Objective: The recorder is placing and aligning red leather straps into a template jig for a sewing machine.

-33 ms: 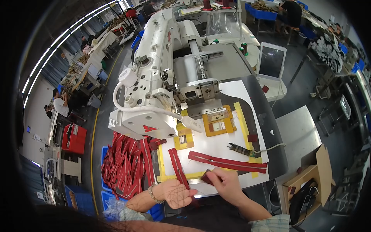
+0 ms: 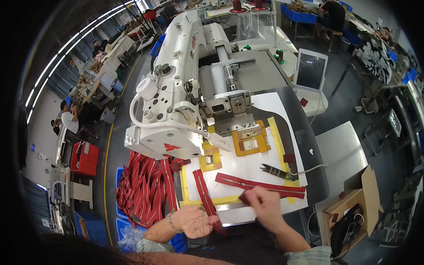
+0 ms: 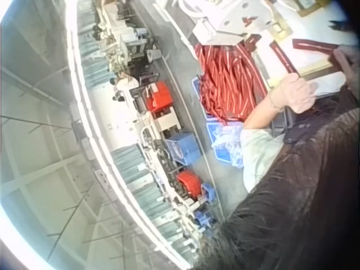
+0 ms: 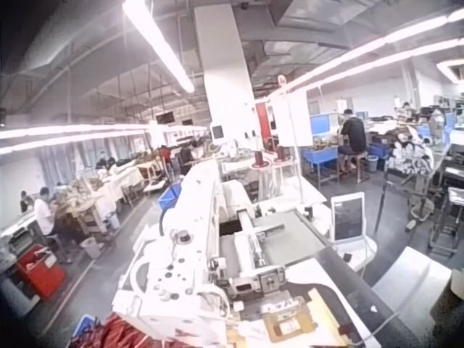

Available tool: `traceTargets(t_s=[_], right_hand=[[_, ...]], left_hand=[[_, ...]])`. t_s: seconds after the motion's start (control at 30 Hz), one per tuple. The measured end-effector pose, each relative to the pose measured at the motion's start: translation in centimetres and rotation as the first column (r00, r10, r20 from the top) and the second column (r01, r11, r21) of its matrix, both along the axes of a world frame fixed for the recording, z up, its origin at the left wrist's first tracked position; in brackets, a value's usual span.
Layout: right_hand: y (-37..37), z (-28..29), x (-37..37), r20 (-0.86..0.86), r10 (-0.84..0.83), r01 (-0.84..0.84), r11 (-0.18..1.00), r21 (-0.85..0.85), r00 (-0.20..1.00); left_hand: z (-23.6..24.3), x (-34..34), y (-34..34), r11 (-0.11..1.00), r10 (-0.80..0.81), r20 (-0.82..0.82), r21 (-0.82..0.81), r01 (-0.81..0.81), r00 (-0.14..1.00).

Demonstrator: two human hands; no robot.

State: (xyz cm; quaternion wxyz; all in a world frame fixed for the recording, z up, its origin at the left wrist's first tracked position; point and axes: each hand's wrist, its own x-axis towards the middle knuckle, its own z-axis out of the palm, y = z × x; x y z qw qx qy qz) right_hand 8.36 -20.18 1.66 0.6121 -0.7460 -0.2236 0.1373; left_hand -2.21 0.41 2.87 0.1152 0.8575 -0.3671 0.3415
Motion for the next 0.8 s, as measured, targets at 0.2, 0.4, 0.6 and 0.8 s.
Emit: traceTargets(t_s=[0.2, 0.4, 0.6, 0.8], right_hand=[[-3.0, -2.0, 1.4, -0.081, -0.103, 0.099, 0.994, -0.042, 0.991], [-1.1, -0.4, 0.0, -0.175, 0.024, -0.027, 1.0, -0.013, 0.984], [-0.6, -0.3, -0.8, -0.059, 0.066, -0.068, 0.997, -0.033, 0.996], [-0.8, 0.1, -1.3, 0.017, 0.057, -0.055, 0.994, -0.092, 0.998]], left_hand=[[3.0, -3.4, 5.1, 0.711, 0.542, 0.011, -0.539, -0.452, 0.84], [3.8, -2.1, 3.1, 0.881, 0.151, -0.47, -0.336, -0.334, 0.87], [1.7, -0.1, -1.7, 0.853, -0.002, -0.556, -0.434, -0.288, 0.831], [0.0, 2.0, -3.9, 0.776, 0.082, -0.566, -0.48, -0.409, 0.82]])
